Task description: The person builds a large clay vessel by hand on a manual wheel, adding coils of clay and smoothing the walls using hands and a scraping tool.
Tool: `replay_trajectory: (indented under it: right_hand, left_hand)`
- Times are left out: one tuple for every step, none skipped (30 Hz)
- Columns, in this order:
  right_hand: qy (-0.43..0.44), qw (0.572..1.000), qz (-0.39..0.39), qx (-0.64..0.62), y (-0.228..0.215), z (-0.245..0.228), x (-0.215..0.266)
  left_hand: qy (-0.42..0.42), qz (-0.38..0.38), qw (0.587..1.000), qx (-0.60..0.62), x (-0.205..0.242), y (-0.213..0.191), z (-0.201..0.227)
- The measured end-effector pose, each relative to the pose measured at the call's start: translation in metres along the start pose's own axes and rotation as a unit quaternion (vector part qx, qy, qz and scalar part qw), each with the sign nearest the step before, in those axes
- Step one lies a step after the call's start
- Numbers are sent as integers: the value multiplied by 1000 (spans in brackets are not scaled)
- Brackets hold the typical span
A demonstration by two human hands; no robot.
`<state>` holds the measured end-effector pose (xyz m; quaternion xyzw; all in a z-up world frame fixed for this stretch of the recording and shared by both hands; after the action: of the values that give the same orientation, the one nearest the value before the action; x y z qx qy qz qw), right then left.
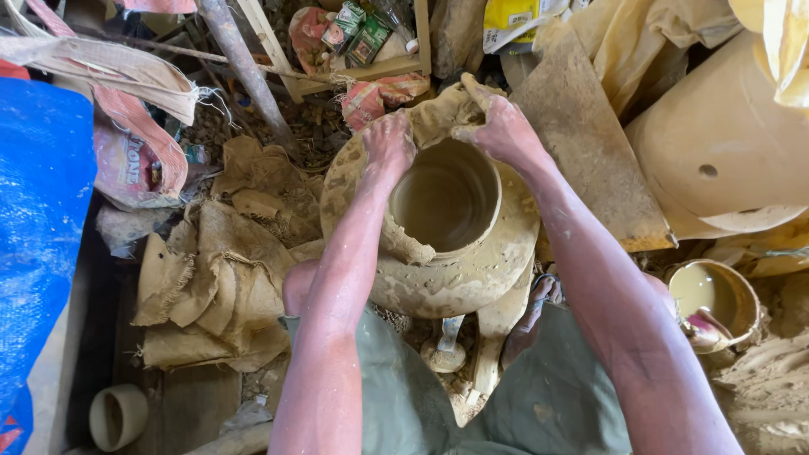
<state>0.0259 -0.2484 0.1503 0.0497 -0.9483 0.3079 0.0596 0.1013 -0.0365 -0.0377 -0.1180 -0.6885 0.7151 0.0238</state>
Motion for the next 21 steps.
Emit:
replay_trajectory:
  right_hand:
    - [1, 999, 7, -35, 1, -1, -2]
    - [1, 999, 9, -39, 2, -2, -1]
    - [-54, 996, 20, -62, 3, -11, 0]
    - [-108, 990, 30, -84, 4, -20, 1]
    - [-110, 990, 32, -88, 5, -21, 1]
    - [-131, 988, 17, -84, 9, -25, 1]
    - [-152, 985, 2, -79, 11, -30, 0]
    - [-154, 985, 5, -81, 11, -33, -5]
    - [-145, 987, -8, -67, 16, -31, -4]
    - [-136, 989, -22, -53, 21, -30, -3]
    - [-134, 989, -25, -56, 24, -30, -1]
    - [-152, 984, -23, -86, 27, -33, 2]
    - [-174, 978, -18, -111, 23, -40, 0]
    - [-175, 978, -17, -110, 21, -45, -5]
    - [-179, 977, -22, -116, 23, -47, -3]
    - [-183, 975, -27, -121, 25, -48, 1]
    - [-182, 975, -30, -121, 26, -51, 1]
    - [-135, 983, -35, -122, 27, -48, 2]
    - [-92, 988, -35, -119, 25, -45, -1]
    - [-96, 988, -33, -115, 23, -47, -1]
    - [-84, 989, -29, -118, 23, -44, -1]
  left_hand:
    - [-16, -3, 1000, -4, 0, 0, -4]
    - [-33, -5, 999, -8, 1, -4, -7]
    - [-31, -5, 999, -12, 3, -13, -8]
    - [-34, -17, 999, -8, 7, -25, -8]
    - [-45, -42, 998, 16, 14, -39, -10]
    - [-78, -99, 989, 79, 24, -50, -14]
    - [-110, -144, 974, 133, 31, -64, -17]
    - [-139, -175, 960, 168, 32, -77, -17]
    - [-139, -155, 964, 163, 35, -91, -14]
    - [-71, -50, 993, 79, 33, -113, -5]
    - [12, 94, 992, -79, 35, -135, 8]
    - [11, 90, 993, -80, 38, -131, 7]
    - [-64, -37, 997, 13, 30, -107, -3]
    - [-134, -163, 972, 107, 28, -78, -11]
    - [-136, -172, 970, 107, 30, -58, -15]
    - [-140, -147, 973, 110, 27, -41, -24]
    - [-145, -114, 977, 112, 22, -24, -35]
    - [-148, -115, 976, 112, 26, -1, -43]
    - [-86, 109, 988, -70, 21, -17, -38]
    - [-19, 323, 913, -248, 28, -32, -21]
    - [-24, 327, 912, -246, 25, -27, -22]
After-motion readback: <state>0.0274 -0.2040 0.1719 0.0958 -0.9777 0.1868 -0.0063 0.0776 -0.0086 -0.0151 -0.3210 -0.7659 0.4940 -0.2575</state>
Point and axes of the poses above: each hand's wrist, its own x-axis away from the middle knuckle, its own y-axis out of the palm, z = x × y, the point moved 7 cm from there along -x, towards the middle knuckle, and after that the axes turned 13 degrees about -x, right-handed, at the moved point
